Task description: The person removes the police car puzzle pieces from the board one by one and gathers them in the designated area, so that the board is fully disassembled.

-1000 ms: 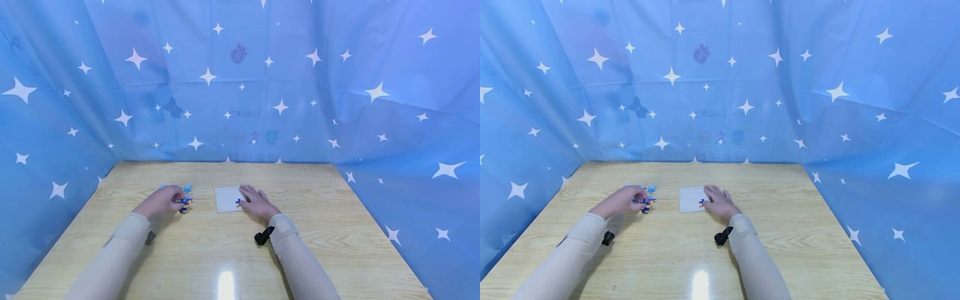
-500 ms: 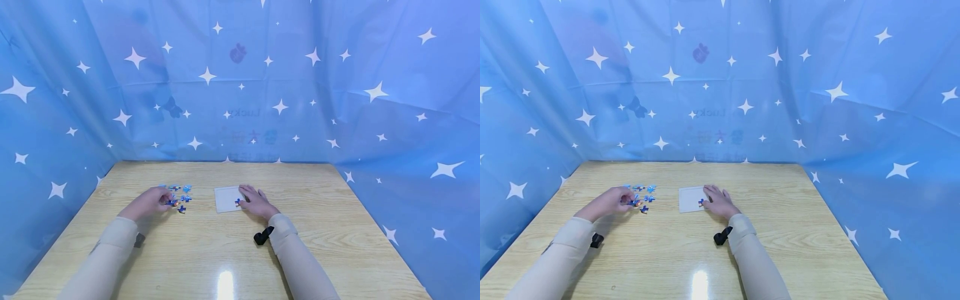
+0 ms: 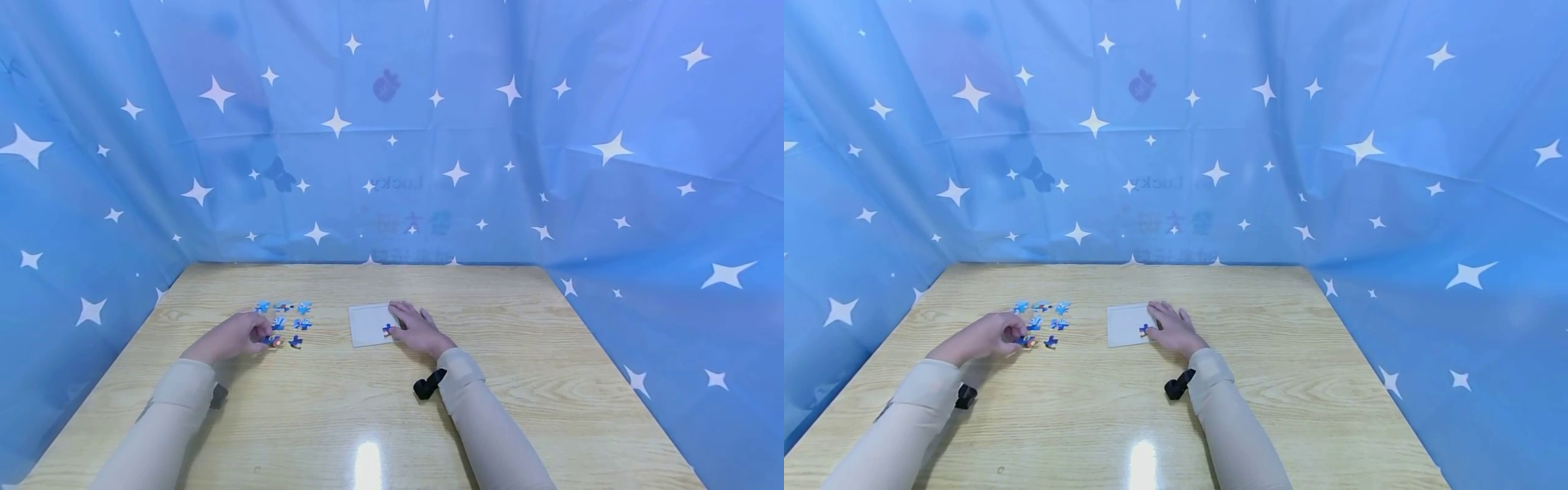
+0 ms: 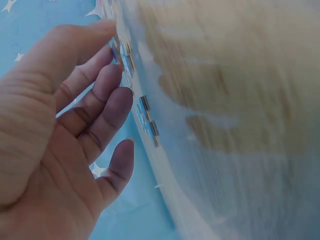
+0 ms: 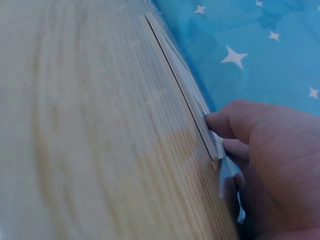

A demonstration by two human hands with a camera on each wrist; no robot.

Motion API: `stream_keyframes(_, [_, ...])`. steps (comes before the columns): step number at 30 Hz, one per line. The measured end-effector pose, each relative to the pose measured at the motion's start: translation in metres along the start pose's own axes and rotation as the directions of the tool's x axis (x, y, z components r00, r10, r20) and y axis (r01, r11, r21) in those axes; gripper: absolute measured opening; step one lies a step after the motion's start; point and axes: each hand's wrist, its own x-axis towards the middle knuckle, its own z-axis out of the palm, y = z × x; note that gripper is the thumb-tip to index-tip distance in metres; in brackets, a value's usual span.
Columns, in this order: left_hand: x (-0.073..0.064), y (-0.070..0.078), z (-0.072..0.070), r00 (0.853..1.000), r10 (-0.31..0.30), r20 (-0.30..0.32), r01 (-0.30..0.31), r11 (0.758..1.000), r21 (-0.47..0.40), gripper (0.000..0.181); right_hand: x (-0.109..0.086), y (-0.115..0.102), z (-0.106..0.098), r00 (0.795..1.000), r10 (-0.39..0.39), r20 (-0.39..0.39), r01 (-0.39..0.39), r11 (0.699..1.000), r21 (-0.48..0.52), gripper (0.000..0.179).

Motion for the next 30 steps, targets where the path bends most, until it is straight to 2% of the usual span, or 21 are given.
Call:
stream_keyframes(7, [-0.004,-0.002,0.001,0.998,-0.057,0.021,0.057,0.998,-0.013,0.018,0.002,0.001,0.0,1.0,0.0,0.004,0.0,1.0,-0.001,0.061])
stream_keyframes(16, [-0.005,-0.006,0.002,0.999,0.02,0.028,-0.02,1.0,-0.019,0.015,0.002,0.004,0.001,1.0,-0.003,0.004,0.003,1.0,-0.001,0.061])
stream_keyframes(25, [-0.006,-0.004,0.0,0.998,-0.053,0.042,0.056,0.995,-0.086,0.022,0.002,0.002,0.001,1.0,0.006,0.012,-0.005,1.0,-0.014,0.061])
stream_keyframes(28, [-0.003,0.002,-0.002,0.997,-0.067,0.035,0.069,0.994,-0.088,0.024,0.002,0.003,0.001,1.0,0.001,0.013,-0.001,1.0,-0.012,0.061])
stream_keyframes(30, [0.002,0.007,-0.003,0.998,-0.055,0.026,0.057,0.995,-0.08,0.026,0.002,0.003,0.001,1.0,0.002,0.014,-0.002,1.0,-0.01,0.061])
